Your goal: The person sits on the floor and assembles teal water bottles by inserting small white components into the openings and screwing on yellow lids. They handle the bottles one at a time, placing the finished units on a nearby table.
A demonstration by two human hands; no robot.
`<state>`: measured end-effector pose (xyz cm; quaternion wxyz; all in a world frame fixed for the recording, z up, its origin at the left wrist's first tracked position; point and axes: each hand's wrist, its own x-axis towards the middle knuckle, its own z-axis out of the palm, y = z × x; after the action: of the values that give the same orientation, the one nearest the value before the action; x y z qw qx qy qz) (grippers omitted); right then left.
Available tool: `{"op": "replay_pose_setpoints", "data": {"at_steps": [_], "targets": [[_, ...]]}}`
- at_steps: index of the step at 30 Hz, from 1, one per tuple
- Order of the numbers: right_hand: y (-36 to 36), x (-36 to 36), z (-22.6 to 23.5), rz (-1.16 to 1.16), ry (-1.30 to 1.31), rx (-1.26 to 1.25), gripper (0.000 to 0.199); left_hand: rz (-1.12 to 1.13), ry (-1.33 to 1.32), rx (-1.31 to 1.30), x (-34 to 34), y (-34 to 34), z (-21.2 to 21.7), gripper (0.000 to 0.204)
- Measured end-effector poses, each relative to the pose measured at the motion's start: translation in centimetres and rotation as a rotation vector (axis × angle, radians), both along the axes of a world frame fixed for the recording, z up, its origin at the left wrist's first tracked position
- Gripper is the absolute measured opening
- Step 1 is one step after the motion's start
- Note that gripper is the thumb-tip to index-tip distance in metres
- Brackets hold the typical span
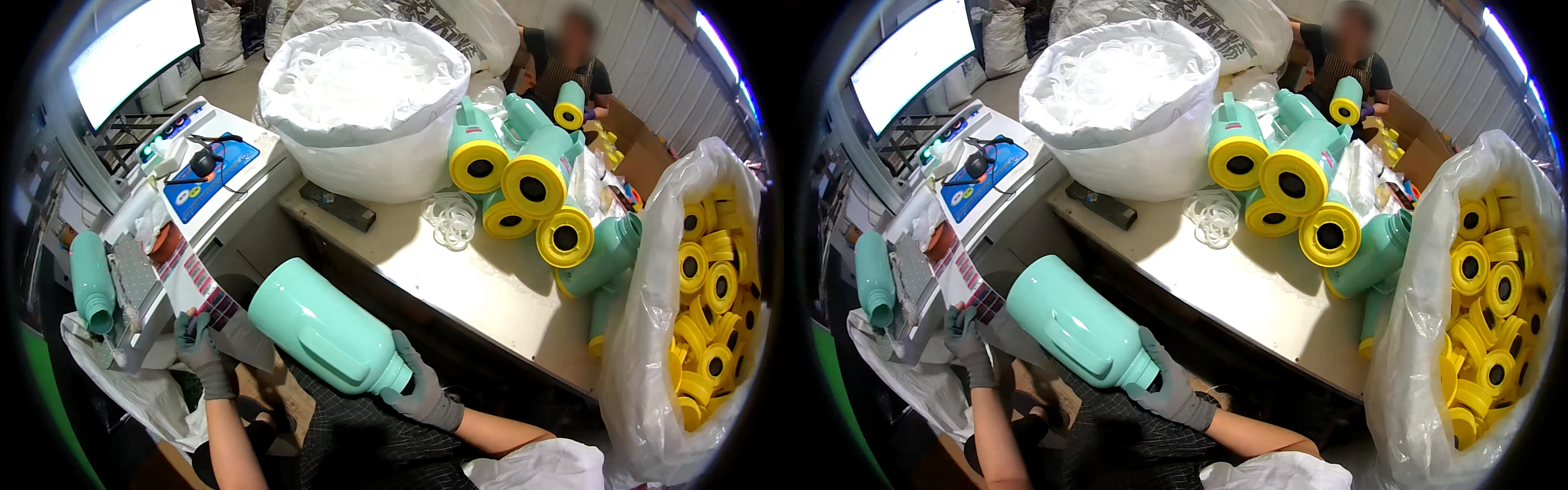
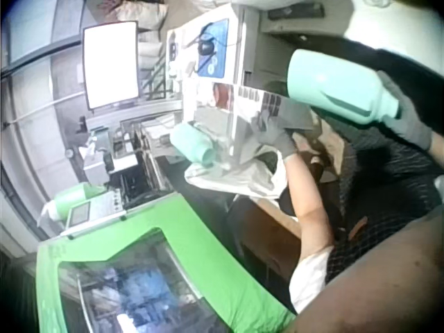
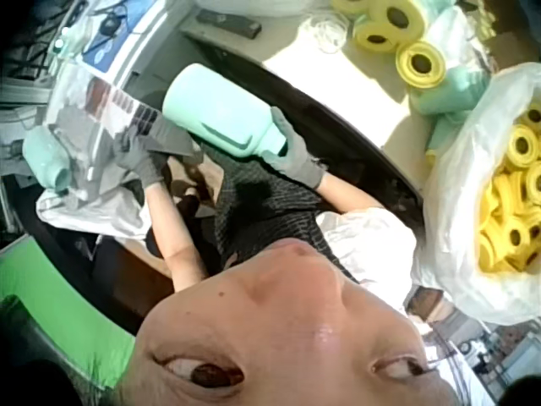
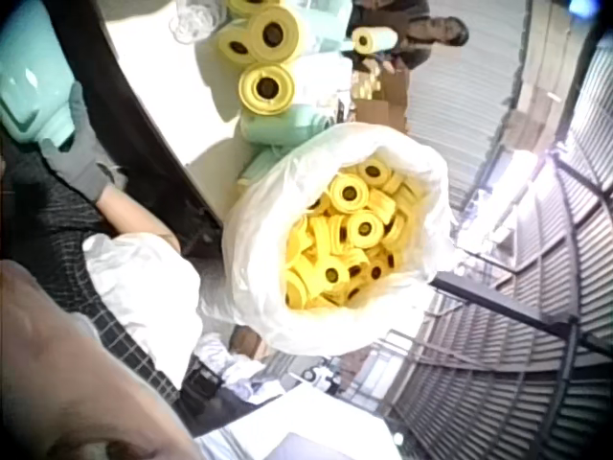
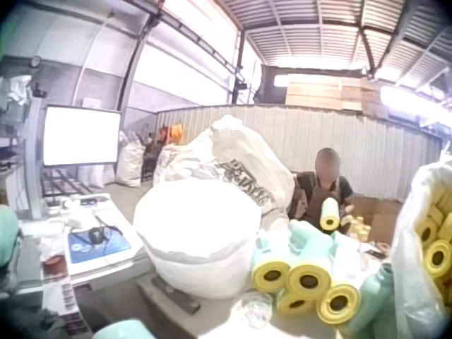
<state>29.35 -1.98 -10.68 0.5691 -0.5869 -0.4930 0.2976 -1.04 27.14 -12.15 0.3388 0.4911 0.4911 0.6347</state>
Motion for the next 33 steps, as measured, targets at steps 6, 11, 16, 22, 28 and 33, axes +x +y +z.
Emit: {"op": "replay_pose_setpoints", "data": {"at_steps": [6, 11, 16, 22, 28, 33], "targets": [[-0.1, -0.1, 0.0, -0.009, -0.033, 0.001, 0.102, 0.0, 0.086, 0.102, -0.4, 0.1, 0.0, 0.035], [0.0, -0.1, 0.1, -0.002, -0.056, 0.007, 0.101, 0.003, 0.15, 0.084, -1.4, 1.1, 0.3, 0.033], [-0.1, -0.3, -0.2, -0.018, -0.026, 0.001, 0.101, -0.07, 0.114, 0.081, -1.7, 0.9, 0.7, 0.026], [0.0, -0.1, -0.3, -0.007, -0.038, 0.015, 0.101, -0.091, 0.112, 0.087, -1.6, 0.2, 0.5, 0.02], [-0.4, 0.1, 0.3, -0.02, -0.014, -0.018, 0.101, -0.078, 0.24, 0.115, -0.4, -3.8, -0.5, 0.018], [0.3, -0.7, -0.1, -0.01, -0.144, 0.045, 0.102, 0.183, 0.39, 0.134, -4.9, -8.9, -6.7, 0.014]]}}
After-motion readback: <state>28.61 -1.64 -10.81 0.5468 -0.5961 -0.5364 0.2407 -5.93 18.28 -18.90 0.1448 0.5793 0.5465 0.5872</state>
